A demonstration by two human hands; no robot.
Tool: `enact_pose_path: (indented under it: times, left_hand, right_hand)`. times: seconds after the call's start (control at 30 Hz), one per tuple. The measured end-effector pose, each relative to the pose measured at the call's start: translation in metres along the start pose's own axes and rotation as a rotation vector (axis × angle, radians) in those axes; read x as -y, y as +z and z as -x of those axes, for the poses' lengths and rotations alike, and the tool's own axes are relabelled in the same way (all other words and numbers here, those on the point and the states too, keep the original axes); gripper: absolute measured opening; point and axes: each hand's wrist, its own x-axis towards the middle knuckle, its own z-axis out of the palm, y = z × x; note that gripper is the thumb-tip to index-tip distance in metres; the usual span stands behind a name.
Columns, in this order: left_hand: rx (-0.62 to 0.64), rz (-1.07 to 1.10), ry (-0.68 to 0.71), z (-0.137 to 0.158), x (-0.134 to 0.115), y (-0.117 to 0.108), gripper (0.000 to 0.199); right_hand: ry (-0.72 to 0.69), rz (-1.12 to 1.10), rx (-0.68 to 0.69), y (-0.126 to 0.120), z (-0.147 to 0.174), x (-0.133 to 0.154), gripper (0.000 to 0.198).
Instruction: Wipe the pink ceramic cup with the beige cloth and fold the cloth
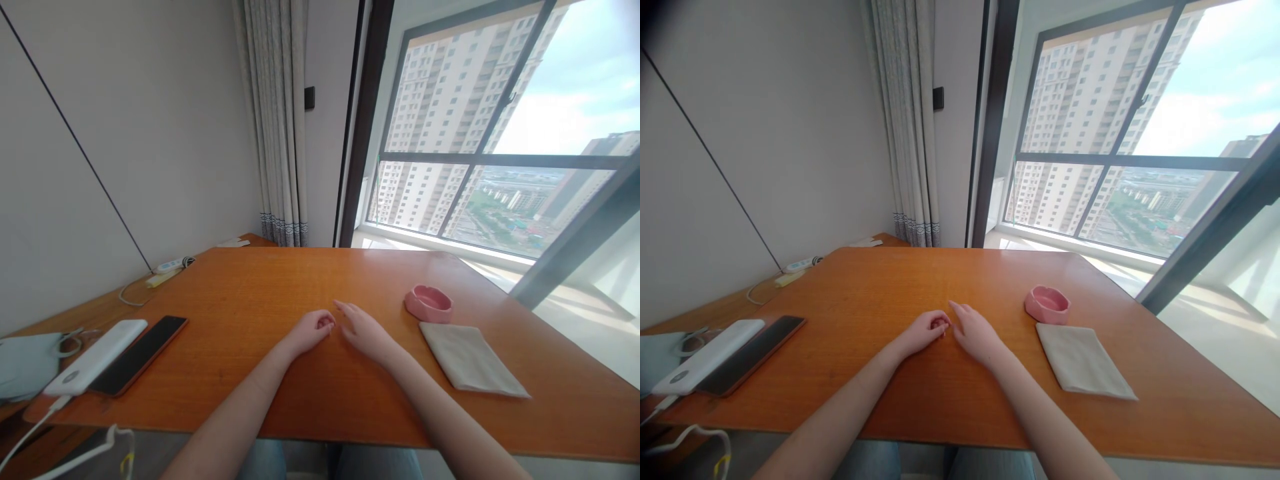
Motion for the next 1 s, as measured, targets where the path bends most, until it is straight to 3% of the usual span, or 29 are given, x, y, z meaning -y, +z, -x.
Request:
enact_pose_path:
  times: [0.1,0.27,0.43,1.0]
  left_hand:
    - [0.003,0.001,0.012,-0.003,0.003,-0.011,0.023]
    - [-0.021,-0.095,0.102,-0.002,0.008,-0.018,0.030]
    - [0.004,-0.145,0.194,0.003,0.001,-0.005,0.027]
    - [0.007,-0.241,0.154,0.006,-0.006,-0.008,0.027]
  right_hand:
    - [-0.032,-0.151,0.128,0.029,-0.030,0.017,0.048]
    - [0.026,-0.170,0.037,0.055,-0.045,0.009,0.030]
    - [0.060,-0.153,0.050,0.054,-0.036,-0.006,0.022]
    - [0.098,-0.154,0.033,0.053,-0.033,0.001,0.022]
